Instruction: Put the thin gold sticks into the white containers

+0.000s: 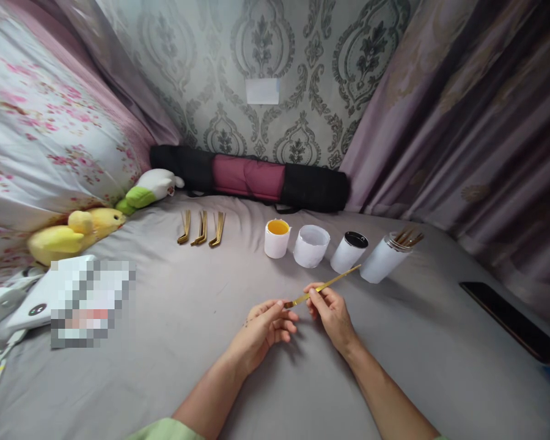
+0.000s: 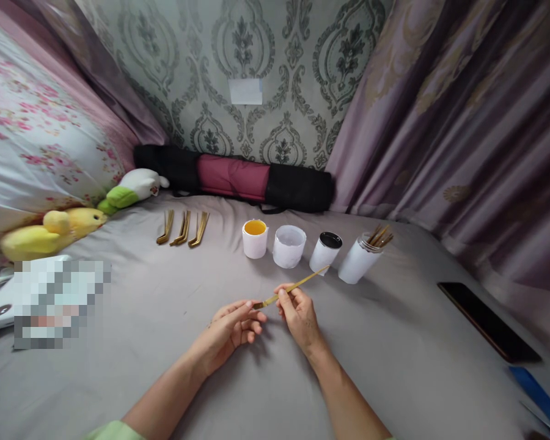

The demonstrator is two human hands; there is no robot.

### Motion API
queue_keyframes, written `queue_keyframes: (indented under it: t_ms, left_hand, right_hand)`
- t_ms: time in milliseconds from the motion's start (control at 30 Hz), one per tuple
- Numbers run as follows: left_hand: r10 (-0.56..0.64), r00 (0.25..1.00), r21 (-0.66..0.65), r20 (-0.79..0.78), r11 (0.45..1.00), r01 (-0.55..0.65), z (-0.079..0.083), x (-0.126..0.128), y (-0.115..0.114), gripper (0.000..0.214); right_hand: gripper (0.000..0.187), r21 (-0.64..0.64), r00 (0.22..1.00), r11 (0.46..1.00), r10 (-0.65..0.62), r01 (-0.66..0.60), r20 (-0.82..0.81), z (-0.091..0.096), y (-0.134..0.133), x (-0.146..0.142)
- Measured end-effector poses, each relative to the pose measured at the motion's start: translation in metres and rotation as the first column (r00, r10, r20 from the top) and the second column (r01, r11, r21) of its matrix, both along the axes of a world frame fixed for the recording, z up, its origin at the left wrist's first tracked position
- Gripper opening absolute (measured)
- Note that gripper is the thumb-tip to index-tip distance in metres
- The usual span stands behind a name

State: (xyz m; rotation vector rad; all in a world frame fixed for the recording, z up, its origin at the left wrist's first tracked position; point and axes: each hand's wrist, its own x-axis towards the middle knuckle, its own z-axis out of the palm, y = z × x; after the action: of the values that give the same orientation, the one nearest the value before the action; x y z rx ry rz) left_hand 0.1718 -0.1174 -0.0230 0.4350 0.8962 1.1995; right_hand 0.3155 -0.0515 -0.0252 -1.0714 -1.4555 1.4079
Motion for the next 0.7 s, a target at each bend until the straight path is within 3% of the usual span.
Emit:
queue_keyframes:
  t_ms: [700]
  left_hand:
    - [-0.02, 0.997, 0.004, 0.069, 1.0, 0.02, -0.0004, -0.002, 0.0005, 0.02]
  right_hand:
    - [0.025, 0.038, 0.996, 0.996, 0.08, -0.082, 0.04, -0.0002, -0.0008, 0.0016]
